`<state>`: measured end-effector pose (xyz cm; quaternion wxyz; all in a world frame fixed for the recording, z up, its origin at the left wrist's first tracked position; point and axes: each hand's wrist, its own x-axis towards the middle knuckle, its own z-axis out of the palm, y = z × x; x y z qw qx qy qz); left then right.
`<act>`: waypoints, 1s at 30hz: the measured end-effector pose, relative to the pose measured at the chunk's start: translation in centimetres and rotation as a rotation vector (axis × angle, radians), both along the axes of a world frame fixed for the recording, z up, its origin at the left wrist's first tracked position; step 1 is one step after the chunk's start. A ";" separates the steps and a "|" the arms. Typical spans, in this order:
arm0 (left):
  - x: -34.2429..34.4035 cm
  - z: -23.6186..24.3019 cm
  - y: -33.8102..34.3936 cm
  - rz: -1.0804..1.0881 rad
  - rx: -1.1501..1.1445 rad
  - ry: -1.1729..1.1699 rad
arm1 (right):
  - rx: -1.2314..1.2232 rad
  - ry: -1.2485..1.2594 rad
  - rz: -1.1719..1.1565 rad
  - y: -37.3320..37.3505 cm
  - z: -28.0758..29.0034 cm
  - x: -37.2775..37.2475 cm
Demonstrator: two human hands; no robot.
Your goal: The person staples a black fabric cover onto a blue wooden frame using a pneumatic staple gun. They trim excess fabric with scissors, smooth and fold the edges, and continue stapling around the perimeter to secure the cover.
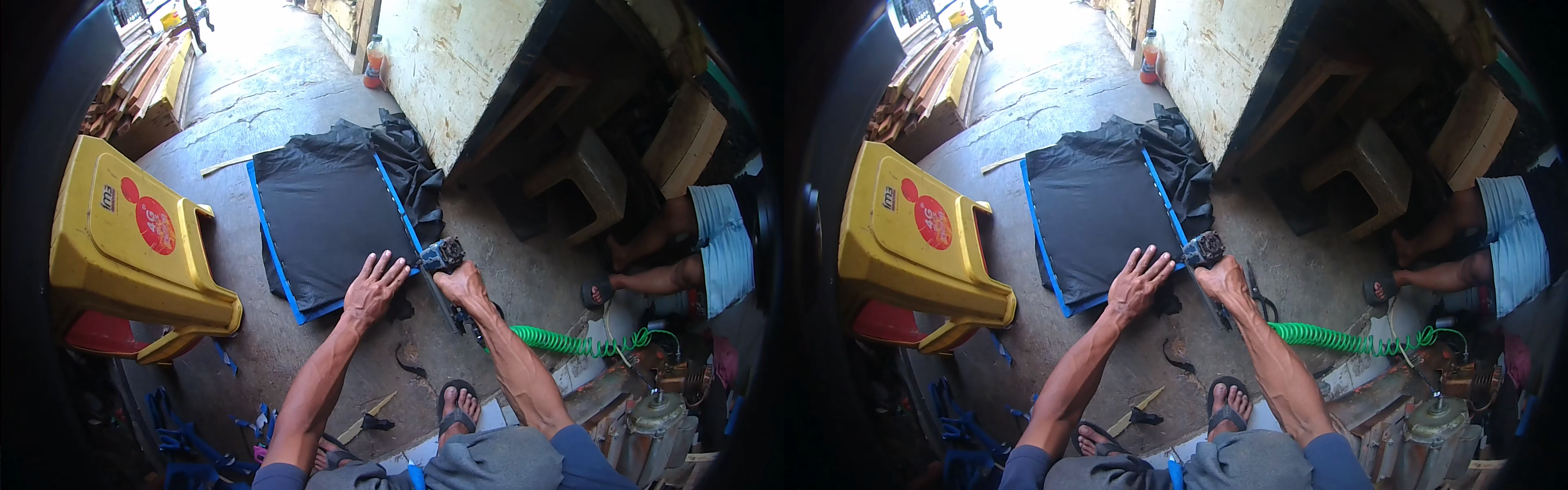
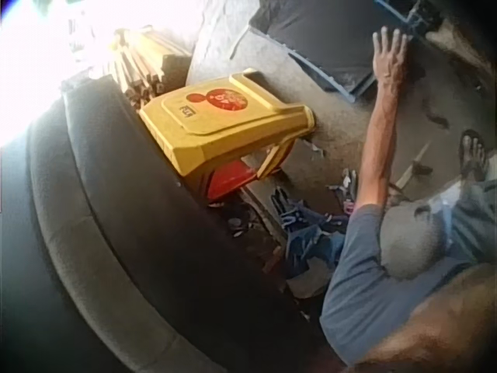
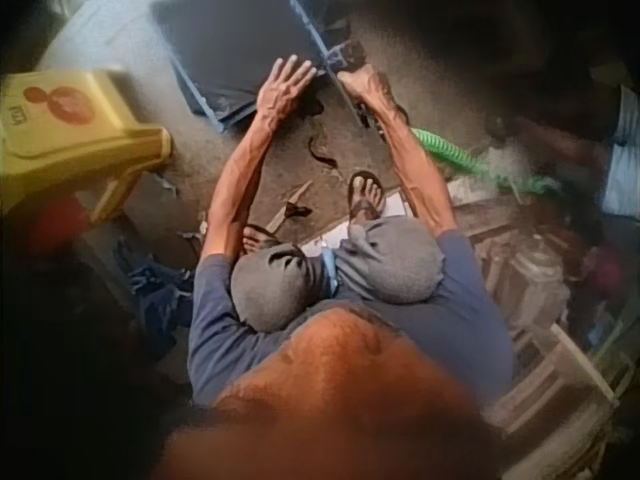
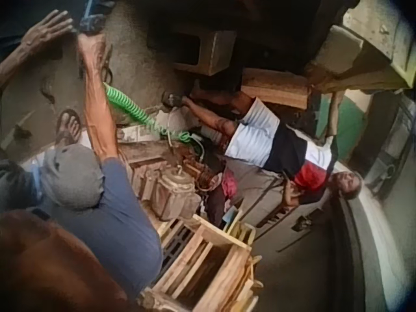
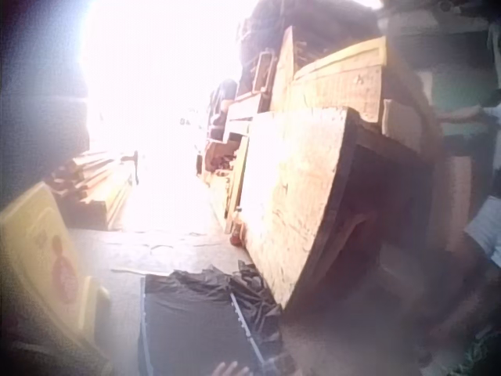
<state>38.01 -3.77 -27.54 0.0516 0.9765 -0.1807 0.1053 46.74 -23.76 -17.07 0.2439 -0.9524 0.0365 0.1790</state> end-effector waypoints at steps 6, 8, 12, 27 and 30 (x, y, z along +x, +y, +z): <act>-1.0 -0.6 -0.5 0.030 -0.129 -0.187 | 0.208 0.130 -0.055 0.1 2.8 -0.8; -0.3 -0.3 -0.2 0.030 -0.138 -0.144 | 0.304 0.069 -0.116 0.1 2.9 -1.5; -0.4 -2.0 0.0 -0.007 -0.203 -0.184 | 0.168 0.081 -0.014 1.0 2.3 -1.7; -2.9 -2.2 0.2 0.161 -0.235 -0.251 | 0.104 0.069 -0.020 2.2 1.4 -2.7; -3.1 -2.5 0.5 0.166 -0.281 -0.281 | 0.148 0.191 -0.055 2.5 2.8 -2.4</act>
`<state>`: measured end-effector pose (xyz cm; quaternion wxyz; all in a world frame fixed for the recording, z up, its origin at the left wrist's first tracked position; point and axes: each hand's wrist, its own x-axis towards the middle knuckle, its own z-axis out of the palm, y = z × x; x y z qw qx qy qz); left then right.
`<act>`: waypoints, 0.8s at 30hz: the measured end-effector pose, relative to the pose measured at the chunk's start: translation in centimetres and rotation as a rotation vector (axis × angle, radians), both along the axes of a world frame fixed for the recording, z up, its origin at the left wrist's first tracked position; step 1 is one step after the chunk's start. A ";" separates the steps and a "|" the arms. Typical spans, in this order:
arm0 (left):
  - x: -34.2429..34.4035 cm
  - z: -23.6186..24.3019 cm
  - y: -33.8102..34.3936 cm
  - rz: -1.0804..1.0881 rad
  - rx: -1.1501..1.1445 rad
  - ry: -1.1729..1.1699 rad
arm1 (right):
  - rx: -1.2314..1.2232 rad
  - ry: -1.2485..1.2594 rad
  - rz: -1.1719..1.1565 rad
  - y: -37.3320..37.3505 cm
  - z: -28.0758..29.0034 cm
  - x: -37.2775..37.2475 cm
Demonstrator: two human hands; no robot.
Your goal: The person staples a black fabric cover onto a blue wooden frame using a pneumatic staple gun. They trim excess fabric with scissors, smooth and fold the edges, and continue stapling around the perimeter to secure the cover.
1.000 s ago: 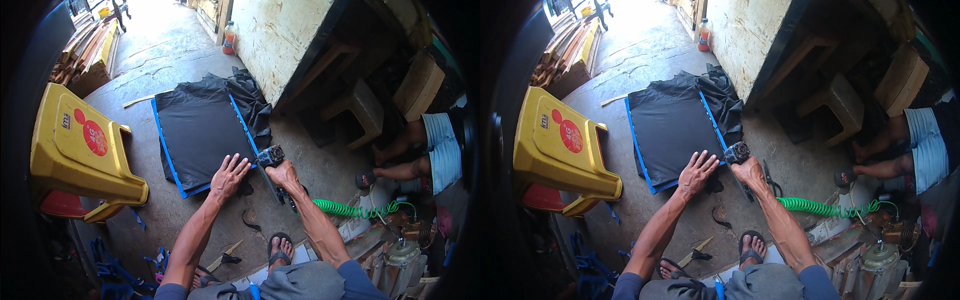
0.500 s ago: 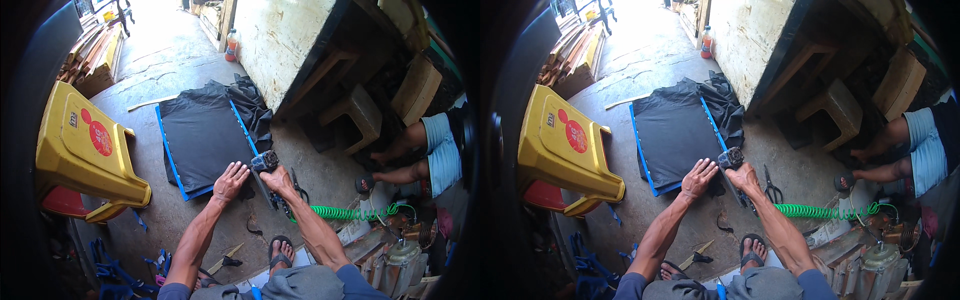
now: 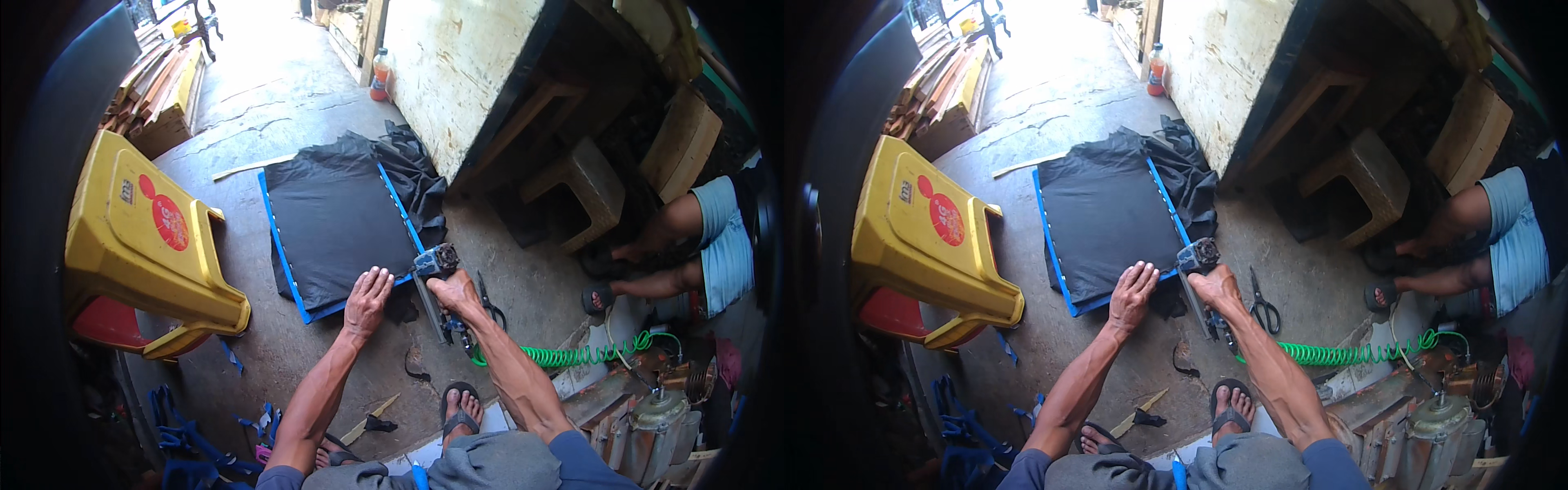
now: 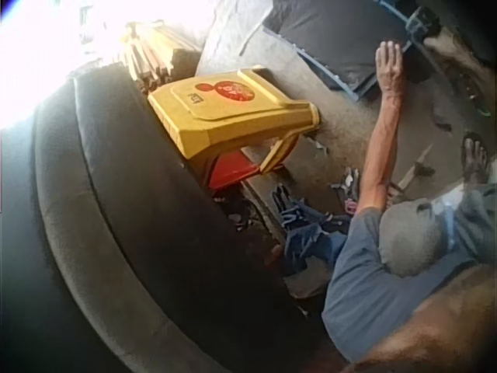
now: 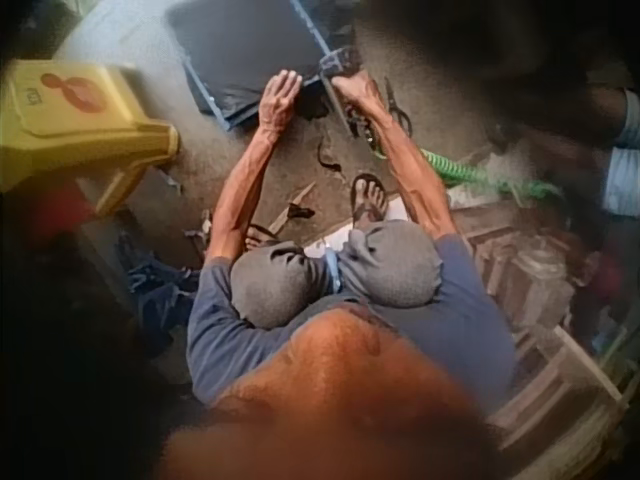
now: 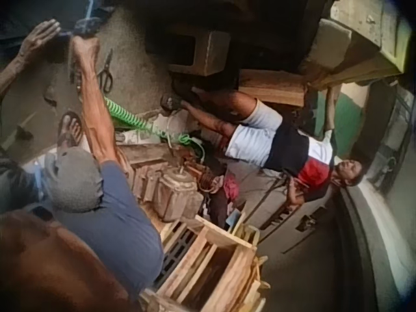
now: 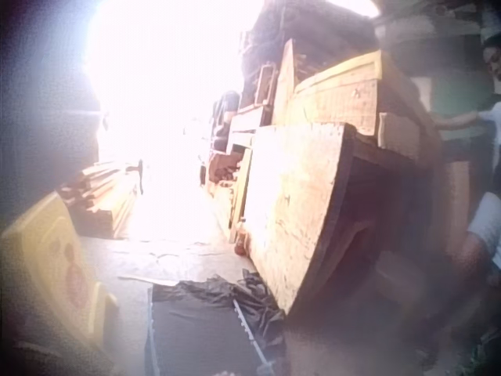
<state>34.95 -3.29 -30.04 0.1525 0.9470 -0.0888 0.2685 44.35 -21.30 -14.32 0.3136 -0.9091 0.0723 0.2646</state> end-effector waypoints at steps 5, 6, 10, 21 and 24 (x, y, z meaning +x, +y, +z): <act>0.2 0.0 0.0 0.003 -0.039 -0.044 | 0.051 -0.104 0.044 1.4 -0.1 -0.9; 0.1 0.0 0.0 -0.001 -0.047 -0.044 | 0.036 -0.127 0.091 2.0 -0.2 -1.0; 0.1 0.2 0.0 -0.026 -0.068 -0.009 | -0.072 -0.200 0.133 2.9 0.0 -2.5; -0.2 2.2 0.4 -0.063 -0.243 0.028 | 0.004 -0.202 0.083 -3.2 -5.3 -6.9; -0.1 3.1 0.7 -0.025 -0.340 0.053 | 0.013 -0.171 0.256 -3.9 -5.2 -11.3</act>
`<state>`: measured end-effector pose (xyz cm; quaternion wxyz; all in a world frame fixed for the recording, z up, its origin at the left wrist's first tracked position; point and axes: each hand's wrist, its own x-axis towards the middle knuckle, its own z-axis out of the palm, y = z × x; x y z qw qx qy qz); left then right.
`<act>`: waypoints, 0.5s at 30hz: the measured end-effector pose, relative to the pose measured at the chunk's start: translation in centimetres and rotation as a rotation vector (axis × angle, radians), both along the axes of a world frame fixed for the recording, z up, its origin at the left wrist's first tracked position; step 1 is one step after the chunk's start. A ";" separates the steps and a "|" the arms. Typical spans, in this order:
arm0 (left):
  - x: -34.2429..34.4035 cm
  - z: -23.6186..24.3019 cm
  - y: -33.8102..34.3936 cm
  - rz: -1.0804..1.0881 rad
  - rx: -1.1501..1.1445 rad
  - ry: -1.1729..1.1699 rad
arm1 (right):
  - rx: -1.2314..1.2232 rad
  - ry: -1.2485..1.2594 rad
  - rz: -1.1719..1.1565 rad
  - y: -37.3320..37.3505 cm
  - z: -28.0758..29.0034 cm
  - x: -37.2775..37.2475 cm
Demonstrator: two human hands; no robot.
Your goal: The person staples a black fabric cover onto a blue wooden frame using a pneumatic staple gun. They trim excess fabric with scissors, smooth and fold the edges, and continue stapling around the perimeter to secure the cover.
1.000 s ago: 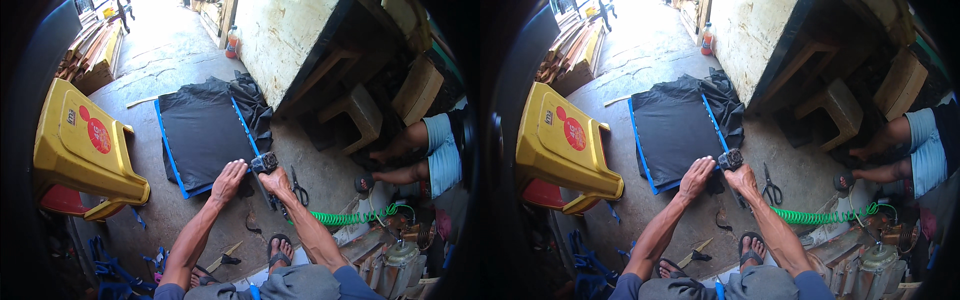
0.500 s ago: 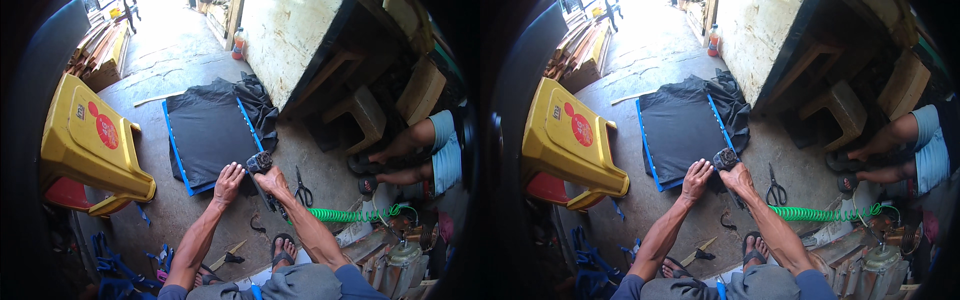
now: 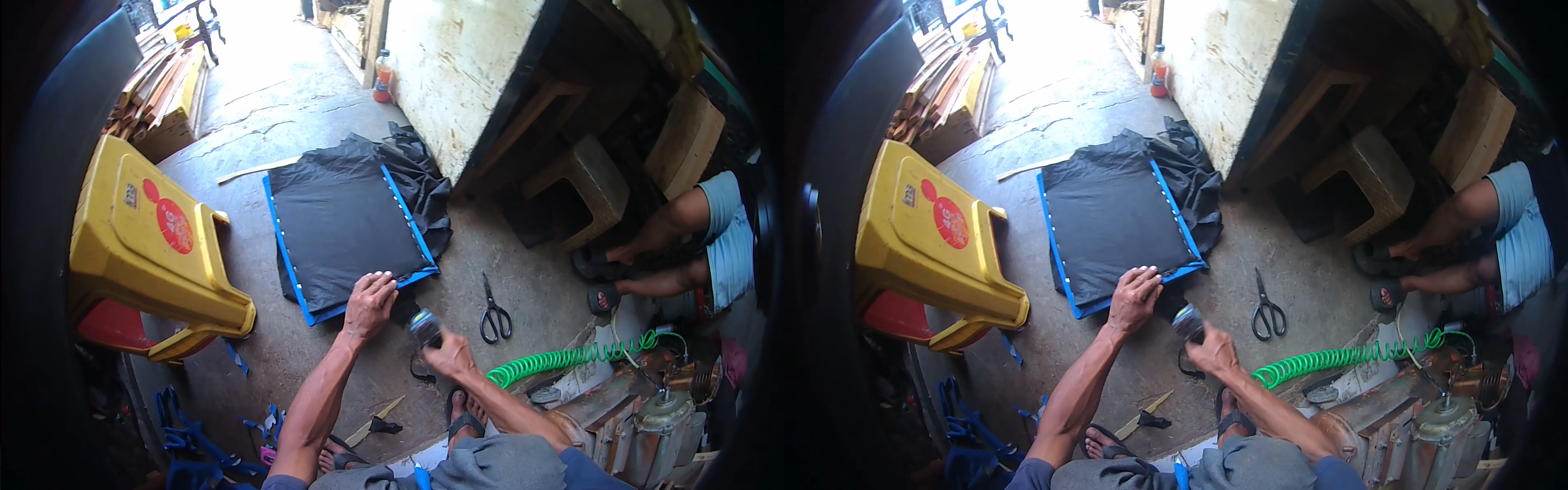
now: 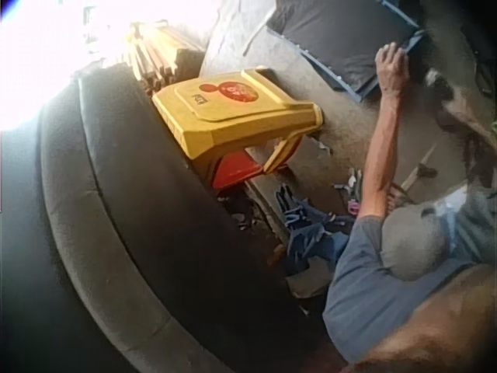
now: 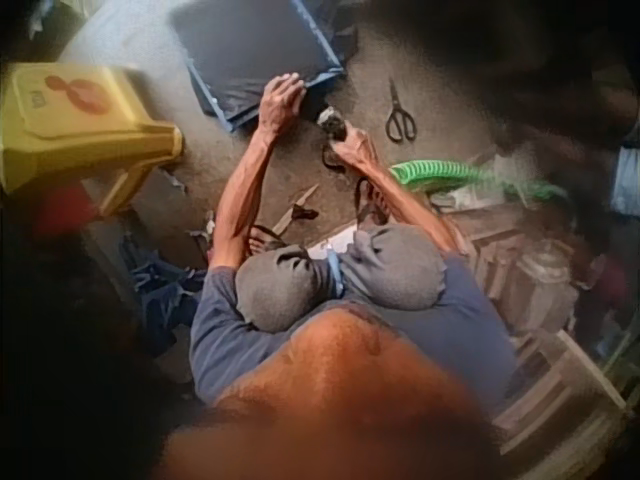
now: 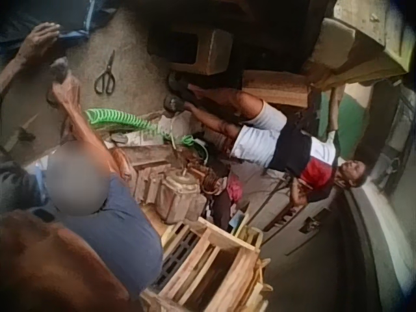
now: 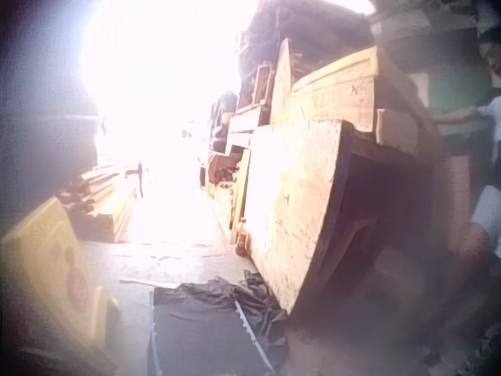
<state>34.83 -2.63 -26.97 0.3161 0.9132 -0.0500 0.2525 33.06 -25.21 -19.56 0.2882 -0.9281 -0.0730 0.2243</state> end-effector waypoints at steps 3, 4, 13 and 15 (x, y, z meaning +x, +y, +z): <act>1.1 1.7 -1.0 0.048 -0.124 0.080 | 0.092 0.069 0.217 -2.0 -2.0 -1.9; 1.8 3.3 -1.4 0.051 -0.099 0.149 | 0.118 0.066 0.271 -2.5 -2.6 -2.2; 8.1 4.6 -2.0 -0.312 0.334 0.258 | -0.341 -0.471 -0.242 -12.2 -10.4 5.3; 8.8 4.5 -2.0 -0.363 0.296 0.268 | -0.429 -0.447 -0.279 -14.5 -11.8 6.3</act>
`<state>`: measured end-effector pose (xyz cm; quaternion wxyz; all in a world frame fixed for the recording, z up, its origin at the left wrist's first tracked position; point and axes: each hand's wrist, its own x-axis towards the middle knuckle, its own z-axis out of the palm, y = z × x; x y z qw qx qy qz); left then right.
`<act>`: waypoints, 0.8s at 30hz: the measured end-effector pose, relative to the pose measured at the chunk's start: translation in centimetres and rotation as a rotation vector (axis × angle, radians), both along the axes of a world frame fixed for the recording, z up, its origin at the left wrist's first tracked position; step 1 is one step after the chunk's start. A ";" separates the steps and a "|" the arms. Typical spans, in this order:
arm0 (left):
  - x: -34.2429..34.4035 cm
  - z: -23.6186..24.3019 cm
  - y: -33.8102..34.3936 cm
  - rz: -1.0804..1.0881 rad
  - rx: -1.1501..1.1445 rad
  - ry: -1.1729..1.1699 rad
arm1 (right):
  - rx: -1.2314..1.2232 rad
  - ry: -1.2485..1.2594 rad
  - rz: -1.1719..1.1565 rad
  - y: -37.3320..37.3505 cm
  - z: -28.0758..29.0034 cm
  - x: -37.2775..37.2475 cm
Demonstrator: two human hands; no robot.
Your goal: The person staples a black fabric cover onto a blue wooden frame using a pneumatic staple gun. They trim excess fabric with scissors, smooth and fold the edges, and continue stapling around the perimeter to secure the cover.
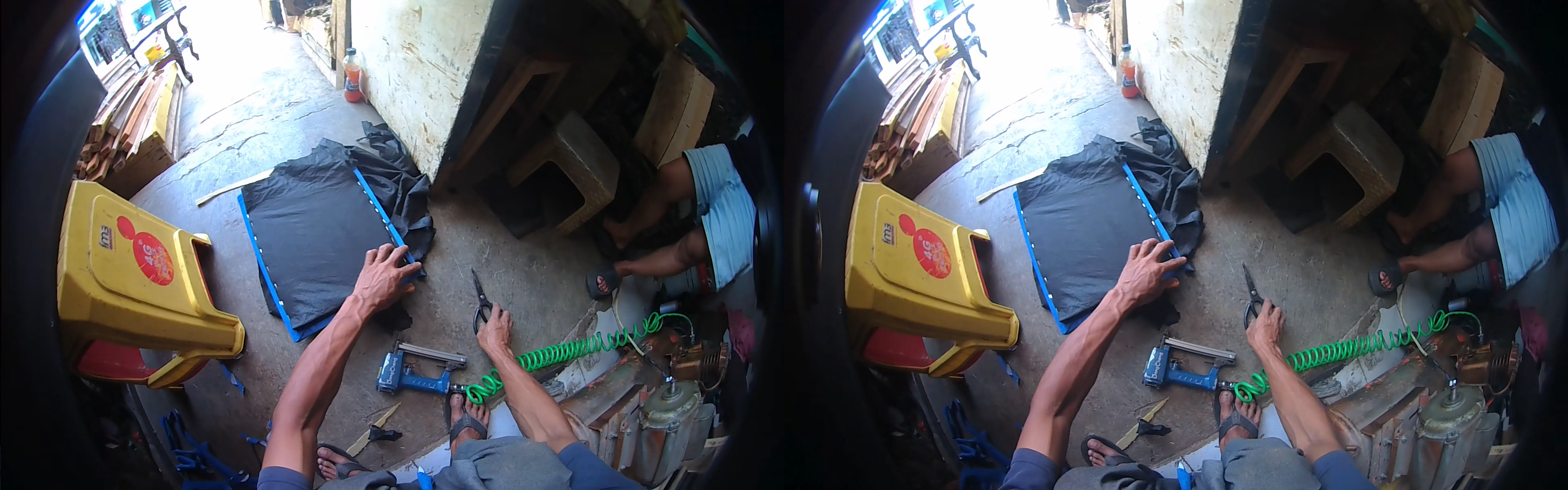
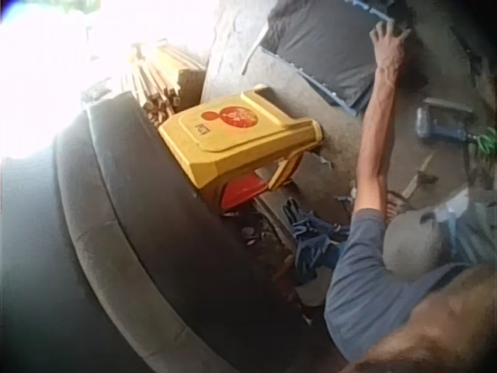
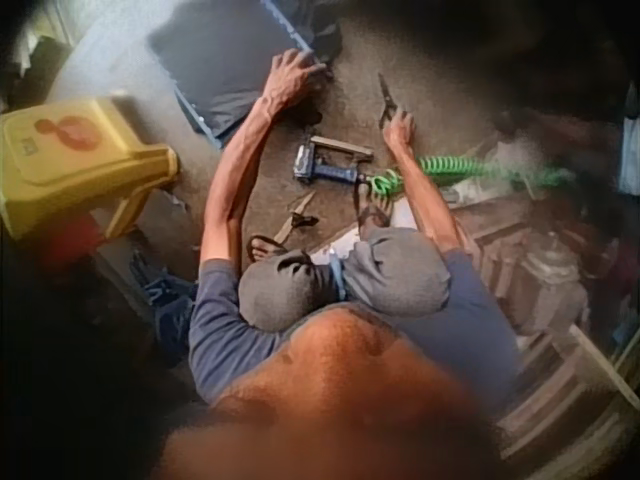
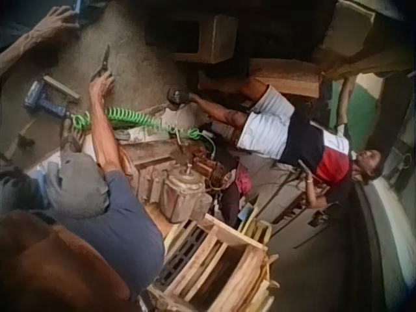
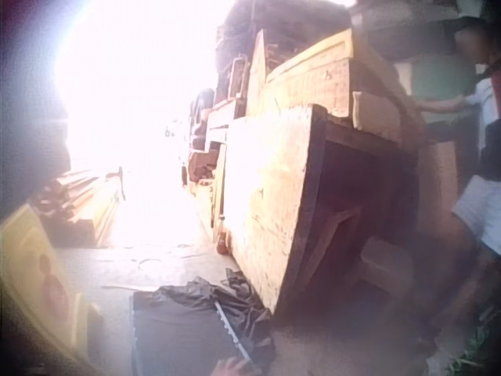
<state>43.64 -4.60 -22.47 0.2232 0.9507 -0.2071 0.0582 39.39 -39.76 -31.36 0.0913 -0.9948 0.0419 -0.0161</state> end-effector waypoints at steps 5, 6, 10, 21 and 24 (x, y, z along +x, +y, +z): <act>-0.6 -1.1 0.8 0.038 -0.136 -0.044 | 0.313 0.180 -0.055 1.5 2.0 0.5; -0.9 -0.9 0.8 0.049 -0.154 -0.050 | 0.334 0.094 0.056 2.8 3.3 0.0; -1.4 -0.5 0.3 0.120 -0.293 -0.046 | 0.453 -0.021 0.220 9.1 8.5 -2.3; -3.1 -1.4 -0.6 0.316 -0.248 -0.092 | 0.124 -0.109 0.425 12.4 9.8 0.3; -3.1 -1.6 -0.5 0.311 -0.255 -0.108 | 0.148 -0.093 0.421 12.7 9.5 0.7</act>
